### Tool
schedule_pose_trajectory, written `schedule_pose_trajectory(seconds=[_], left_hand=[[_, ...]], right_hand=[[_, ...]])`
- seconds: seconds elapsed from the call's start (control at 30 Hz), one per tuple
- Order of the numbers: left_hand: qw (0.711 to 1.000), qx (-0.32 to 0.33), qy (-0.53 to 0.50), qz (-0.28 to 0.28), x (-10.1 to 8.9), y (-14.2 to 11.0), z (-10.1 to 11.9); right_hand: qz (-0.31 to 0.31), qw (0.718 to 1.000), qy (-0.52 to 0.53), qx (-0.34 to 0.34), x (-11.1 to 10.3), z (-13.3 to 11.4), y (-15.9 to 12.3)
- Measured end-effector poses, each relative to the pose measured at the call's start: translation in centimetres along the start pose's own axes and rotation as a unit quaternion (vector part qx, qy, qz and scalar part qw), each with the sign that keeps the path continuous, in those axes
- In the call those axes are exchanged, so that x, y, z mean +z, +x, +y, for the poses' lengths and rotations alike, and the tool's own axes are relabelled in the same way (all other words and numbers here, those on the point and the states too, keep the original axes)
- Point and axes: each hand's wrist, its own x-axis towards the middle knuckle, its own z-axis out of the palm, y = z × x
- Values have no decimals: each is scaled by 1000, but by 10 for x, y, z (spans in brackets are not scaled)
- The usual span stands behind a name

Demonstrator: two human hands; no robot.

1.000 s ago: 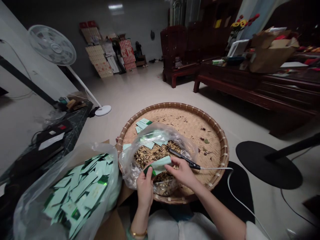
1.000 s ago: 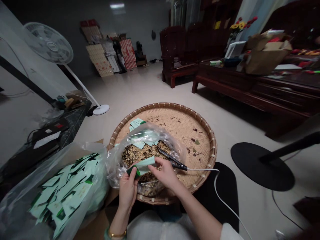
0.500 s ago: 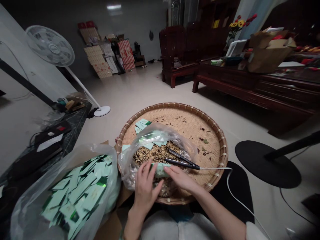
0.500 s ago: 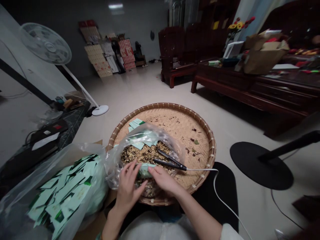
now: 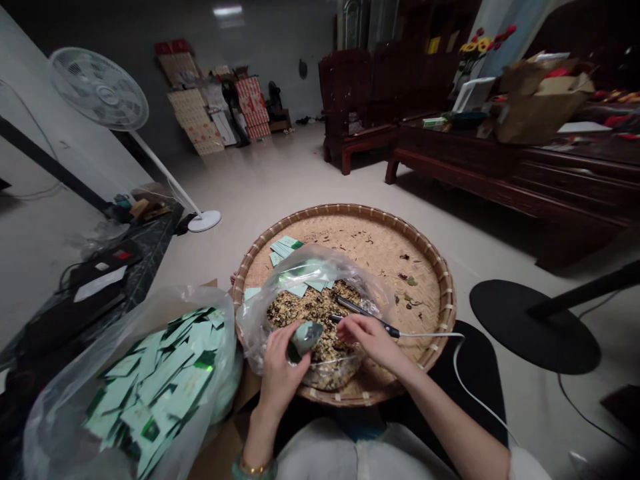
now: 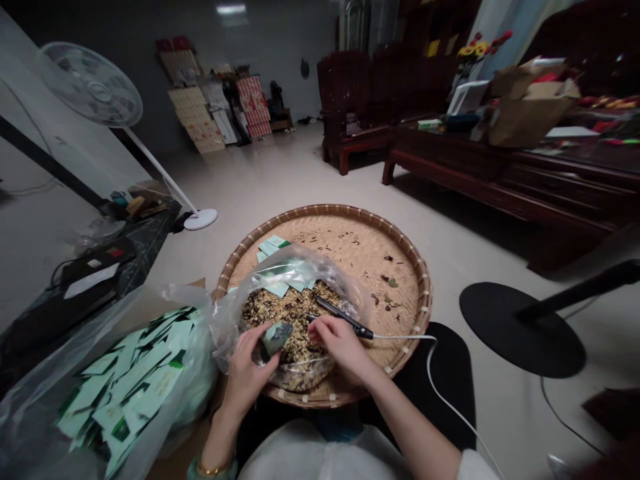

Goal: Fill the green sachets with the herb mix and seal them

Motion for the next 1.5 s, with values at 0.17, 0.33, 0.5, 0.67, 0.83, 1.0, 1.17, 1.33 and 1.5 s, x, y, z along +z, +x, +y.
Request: schedule_pose_trajectory(seconds=[0.17,0.33,0.5,0.67,0.83,1.0,1.17,1.33,1.5], left_hand=[[995,-78,-45,43,0,0,-10],[985,-135,-93,51,3,-4,-17],[981,-154,-96,65,2,-5,-18],[973,-177,-126,74,1,-6,-21],[973,-177,-130,65,3,-7,-24],[979,-159,-110,62,1,-7,-22],[981,-154,-101,65,1,-7,-22],[983,-144,-96,58,4,-6,-21],[984,-136,-105,52,6,-3,-14]], right_hand=[[-35,958,-277,-71,1,15,13],[-87,914,-389,-76,17,13,37],[-148,918,-346,-126,21,-1,50],[-116,928,-338,-103,8,2,44],[-155,902,-398,-61,14,4,54],[-202,877,-429,-70,29,-9,80],[-254,857,-443,-72,32,-18,91],[-243,866,-430,-76,21,-16,80],[-235,901,-352,-91,17,-10,75]])
